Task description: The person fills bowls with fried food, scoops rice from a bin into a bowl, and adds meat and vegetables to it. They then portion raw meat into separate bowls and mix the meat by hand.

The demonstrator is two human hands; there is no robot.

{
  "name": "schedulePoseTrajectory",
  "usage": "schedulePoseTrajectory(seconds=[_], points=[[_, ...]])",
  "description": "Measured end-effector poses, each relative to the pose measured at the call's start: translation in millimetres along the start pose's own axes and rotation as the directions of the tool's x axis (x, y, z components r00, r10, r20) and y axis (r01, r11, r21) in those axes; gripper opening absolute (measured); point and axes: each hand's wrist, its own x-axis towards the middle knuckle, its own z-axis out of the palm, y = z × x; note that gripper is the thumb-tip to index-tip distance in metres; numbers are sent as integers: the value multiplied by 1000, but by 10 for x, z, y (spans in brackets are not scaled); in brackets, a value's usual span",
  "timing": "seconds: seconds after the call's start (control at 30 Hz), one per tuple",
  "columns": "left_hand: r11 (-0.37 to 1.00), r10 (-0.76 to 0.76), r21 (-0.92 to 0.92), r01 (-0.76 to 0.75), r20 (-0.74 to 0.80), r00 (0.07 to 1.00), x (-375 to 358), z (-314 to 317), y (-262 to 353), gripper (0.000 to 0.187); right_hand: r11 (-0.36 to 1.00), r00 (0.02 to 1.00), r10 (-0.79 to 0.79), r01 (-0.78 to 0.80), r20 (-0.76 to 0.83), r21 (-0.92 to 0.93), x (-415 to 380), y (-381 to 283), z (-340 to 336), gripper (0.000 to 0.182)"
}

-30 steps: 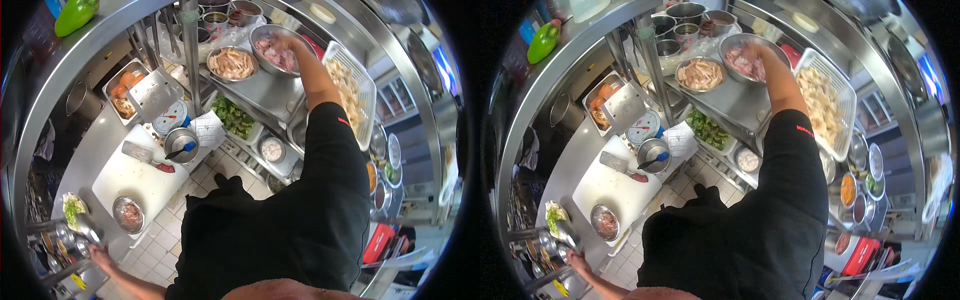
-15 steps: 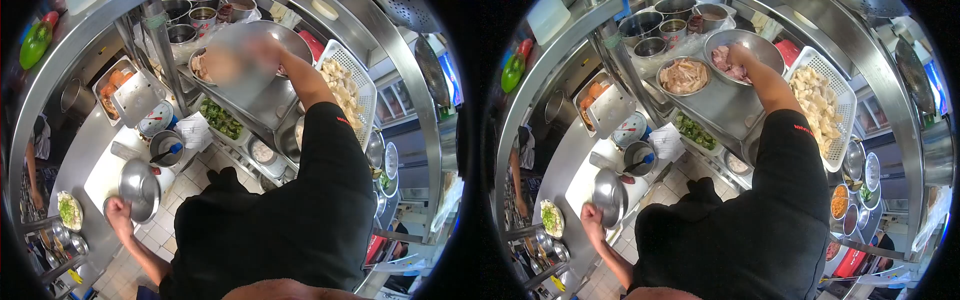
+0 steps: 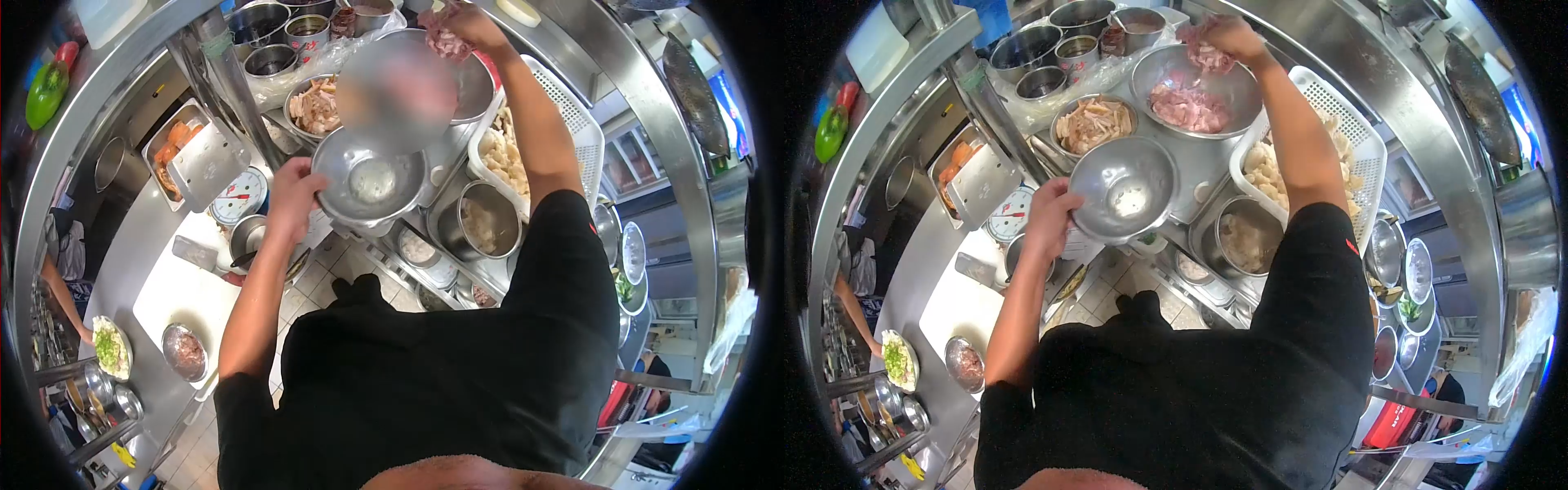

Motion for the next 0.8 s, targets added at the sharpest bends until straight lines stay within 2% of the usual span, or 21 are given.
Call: schedulePoseTrajectory(seconds=[0.03,0.13,0.17,0.27,0.3,0.33,0.37,0.4,0.43,0.53,0.63,0.73,0.77,0.8], points=[[999,27,-31,-26,24,999,101,93,-26,22,983,997,-66,60,29,172,-32,2,-111,26],[993,79,-93,-73,70,994,286,340,-78,16,994,995,98,-98,-6,-52,-153,-85,-357,27],[993,85,-94,-78,70,994,315,417,-79,16,906,996,-8,-32,94,422,-465,-655,-128,21],[994,74,-88,-65,104,992,401,511,-128,15,700,957,179,-287,228,654,-749,-814,204,17],[994,72,-86,-61,123,990,400,527,-152,15,871,949,115,-238,292,429,-950,-940,261,27],[995,56,-94,-45,114,992,379,537,-173,14,917,927,86,-217,365,335,-1030,-916,471,24],[994,48,-102,-37,108,993,373,550,-166,12,860,844,117,-350,523,372,-1083,-720,606,30],[993,46,-109,-35,103,994,357,570,-128,11,996,883,-10,-35,469,87,-1119,-366,924,35],[986,40,-164,-28,73,997,269,593,-43,10,934,876,-155,281,457,-223,-1121,-134,1189,40],[971,42,-238,-36,21,999,229,558,-120,12,825,808,-245,464,536,-322,-1579,-575,1337,53],[951,105,-294,-93,23,994,231,433,-214,12,835,824,-215,434,524,-340,-1454,-764,1158,54],[973,146,-179,-146,-13,989,171,372,-153,12,890,881,-104,290,462,-352,-1416,-1034,1078,46],[970,149,-193,-150,-20,989,152,347,-123,13,923,910,-55,203,410,-327,-1394,-1075,1083,38],[967,149,-207,-151,-26,989,125,328,-102,13,920,898,-86,238,431,-311,-1353,-1099,1071,35]])
